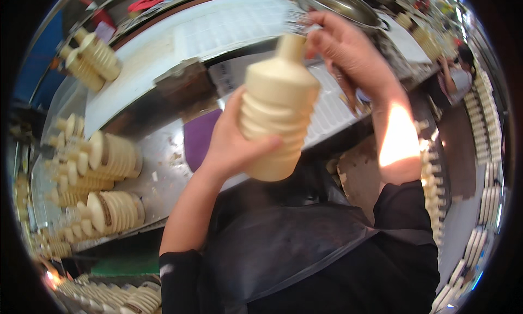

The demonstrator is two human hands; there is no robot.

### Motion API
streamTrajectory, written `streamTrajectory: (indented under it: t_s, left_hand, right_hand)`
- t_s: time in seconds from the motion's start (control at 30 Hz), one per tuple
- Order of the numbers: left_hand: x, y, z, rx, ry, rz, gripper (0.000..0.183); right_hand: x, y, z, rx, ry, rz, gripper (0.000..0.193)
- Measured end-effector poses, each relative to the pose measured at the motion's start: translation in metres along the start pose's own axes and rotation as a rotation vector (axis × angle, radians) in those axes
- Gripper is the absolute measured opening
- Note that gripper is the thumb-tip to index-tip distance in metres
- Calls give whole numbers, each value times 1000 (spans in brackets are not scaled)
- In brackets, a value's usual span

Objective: The person applies adhesive labels to cream-colored plastic bottles on a production line. They peel each label from a sheet, wrap it around the bottle, smooth it by hand, and place the labeled bottle on a nearby tray. The process repeats for multiple bottles.

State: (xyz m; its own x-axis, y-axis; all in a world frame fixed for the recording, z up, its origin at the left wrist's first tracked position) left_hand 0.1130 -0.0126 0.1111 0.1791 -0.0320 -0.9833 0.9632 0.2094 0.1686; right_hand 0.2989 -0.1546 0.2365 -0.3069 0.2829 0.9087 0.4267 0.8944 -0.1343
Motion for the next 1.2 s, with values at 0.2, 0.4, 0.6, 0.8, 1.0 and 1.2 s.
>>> streamTrajectory:
  t_s: [0.2,0.4,0.6,0.8,1.0,1.2]
  left_hand:
    - [23,-32,-80,-490,-101,-138,88]
    - [42,-44,-100,-445,16,-213,110]
    - [45,-45,-95,-540,164,-252,114]
    - [51,-63,-81,-627,299,-180,103]
    - [58,-69,-69,-625,256,-90,88]
    - [55,-64,-64,-653,332,-60,84]
  right_hand:
    - [-67,74,143,382,83,68,68]
    - [-93,87,186,337,266,53,67]
    - [-113,82,199,113,332,-23,63]
    - [-155,17,129,-160,-235,-79,29]
    - [-243,-87,12,-650,-772,289,27]
    - [-283,-116,-15,-670,-926,448,39]
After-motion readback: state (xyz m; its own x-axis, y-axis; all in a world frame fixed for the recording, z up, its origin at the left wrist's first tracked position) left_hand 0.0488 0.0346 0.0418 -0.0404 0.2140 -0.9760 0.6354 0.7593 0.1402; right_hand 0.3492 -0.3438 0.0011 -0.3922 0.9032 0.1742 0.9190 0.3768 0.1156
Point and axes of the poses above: each hand's wrist, its own y-axis towards the middle knuckle, its own z-axis out of the palm, x = y × z, the point moved 3 cm from there along y, towards the middle knuckle, and after that the axes turned 10 degrees about x, right-handed, at the moved point
